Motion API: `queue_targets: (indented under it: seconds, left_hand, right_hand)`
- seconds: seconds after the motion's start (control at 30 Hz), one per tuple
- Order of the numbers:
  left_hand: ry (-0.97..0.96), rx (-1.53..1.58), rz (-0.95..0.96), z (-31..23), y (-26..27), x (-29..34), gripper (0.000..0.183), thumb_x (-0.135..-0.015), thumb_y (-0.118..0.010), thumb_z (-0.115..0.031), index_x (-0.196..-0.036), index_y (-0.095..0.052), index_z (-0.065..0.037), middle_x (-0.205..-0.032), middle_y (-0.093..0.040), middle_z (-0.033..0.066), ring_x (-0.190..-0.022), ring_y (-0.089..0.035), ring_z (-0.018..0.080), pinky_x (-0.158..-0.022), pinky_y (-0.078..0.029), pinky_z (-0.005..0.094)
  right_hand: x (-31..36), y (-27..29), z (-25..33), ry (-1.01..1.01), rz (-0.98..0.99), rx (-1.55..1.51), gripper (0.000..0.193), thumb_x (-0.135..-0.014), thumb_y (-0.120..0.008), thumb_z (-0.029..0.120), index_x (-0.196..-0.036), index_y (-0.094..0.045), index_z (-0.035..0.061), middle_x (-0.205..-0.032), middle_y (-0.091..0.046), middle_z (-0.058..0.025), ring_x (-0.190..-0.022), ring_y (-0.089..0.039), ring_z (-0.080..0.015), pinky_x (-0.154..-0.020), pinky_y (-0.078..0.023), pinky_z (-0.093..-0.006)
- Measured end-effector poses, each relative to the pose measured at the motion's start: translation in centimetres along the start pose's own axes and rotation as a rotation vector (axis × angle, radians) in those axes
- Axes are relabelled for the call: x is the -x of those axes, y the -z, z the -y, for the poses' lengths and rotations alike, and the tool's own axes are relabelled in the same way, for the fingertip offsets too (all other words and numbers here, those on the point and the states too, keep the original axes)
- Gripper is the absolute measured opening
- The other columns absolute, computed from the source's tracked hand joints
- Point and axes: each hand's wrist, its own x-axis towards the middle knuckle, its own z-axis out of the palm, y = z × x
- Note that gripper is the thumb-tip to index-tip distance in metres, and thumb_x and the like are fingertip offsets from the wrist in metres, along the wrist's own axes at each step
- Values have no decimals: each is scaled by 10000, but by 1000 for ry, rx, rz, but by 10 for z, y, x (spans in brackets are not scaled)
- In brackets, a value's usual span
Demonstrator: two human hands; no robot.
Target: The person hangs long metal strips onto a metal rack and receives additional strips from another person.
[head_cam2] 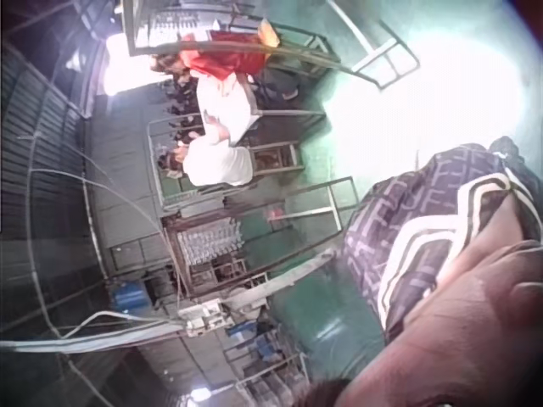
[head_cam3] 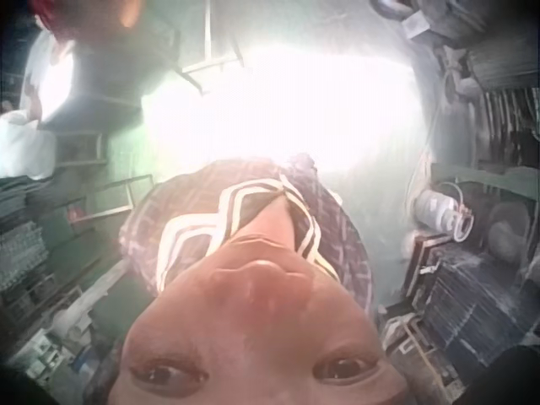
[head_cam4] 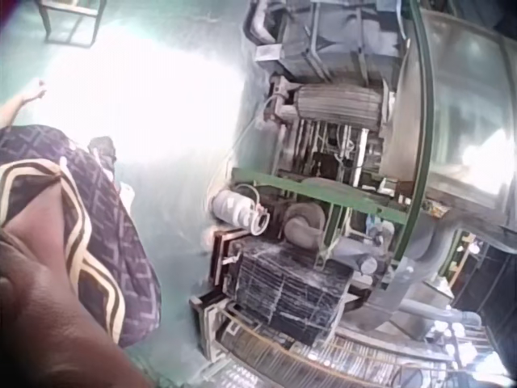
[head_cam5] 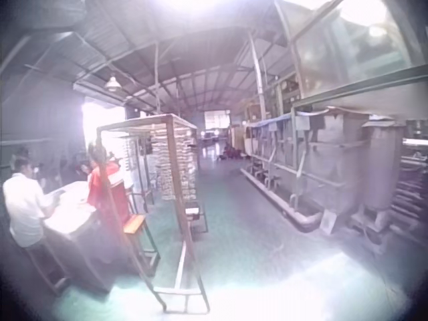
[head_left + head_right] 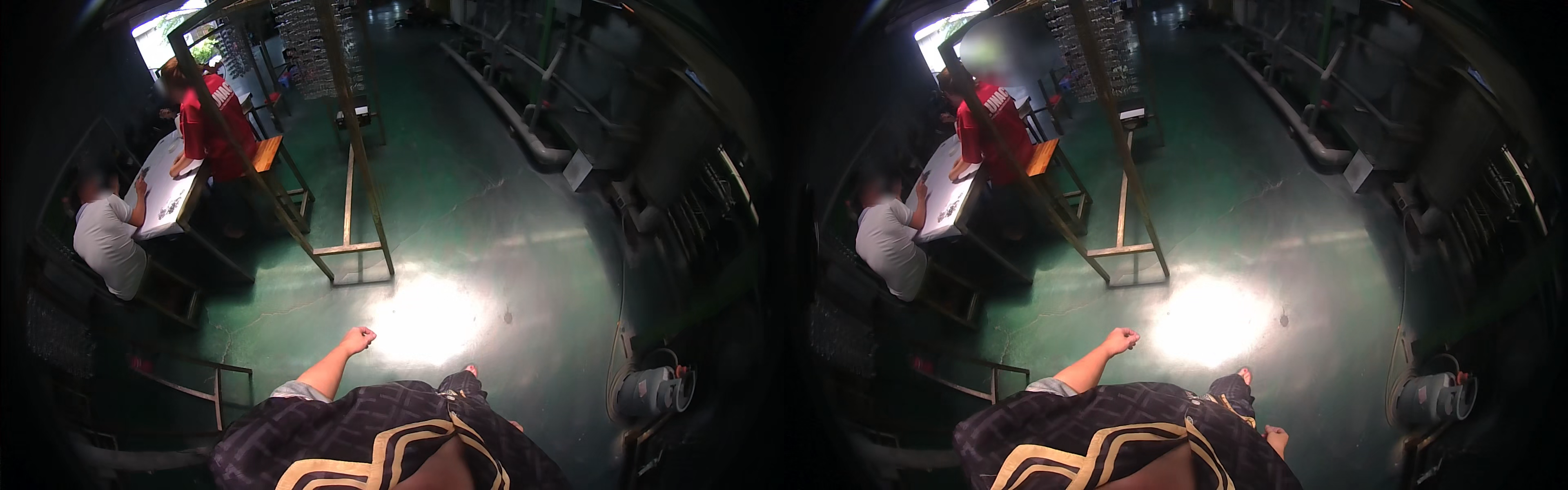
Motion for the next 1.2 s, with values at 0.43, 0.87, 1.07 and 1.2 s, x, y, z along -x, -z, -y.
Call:
queue_targets:
  seconds: [0.43,0.87,1.07,1.2]
  left_hand:
    - [244,274,-142,-194,-45,-197,260,-793,-653,-258,-871,-642,-10,-722,-648,62,-610,-612,135,-599,-494,283]
    - [-89,520,-324,-462,87,-479,273,-819,-641,-224,-963,-632,7,-781,-652,70,-684,-611,121,-661,-490,274]
    - [-316,542,-547,-591,223,-569,213,-808,-644,-180,-946,-656,-18,-742,-651,46,-681,-601,95,-647,-488,247]
    - [-501,557,-783,-655,315,-602,200,-803,-652,-175,-936,-661,-26,-785,-653,37,-708,-571,79,-645,-463,237]
  right_hand:
    - [-339,-75,493,141,110,351,164,-752,-653,81,-848,-597,-39,-696,-628,-111,-556,-614,-168,-461,-507,-295]
    - [-396,-376,884,481,577,234,217,-825,-621,150,-935,-601,-36,-722,-596,-70,-533,-508,-82,-515,-457,-229]
    - [-386,-484,1048,715,742,284,280,-823,-635,199,-980,-619,-32,-742,-619,-72,-557,-517,-72,-542,-435,-202]
    - [-359,-566,1173,901,992,240,301,-839,-621,176,-1045,-599,-42,-858,-649,-111,-734,-581,-109,-676,-471,-225]
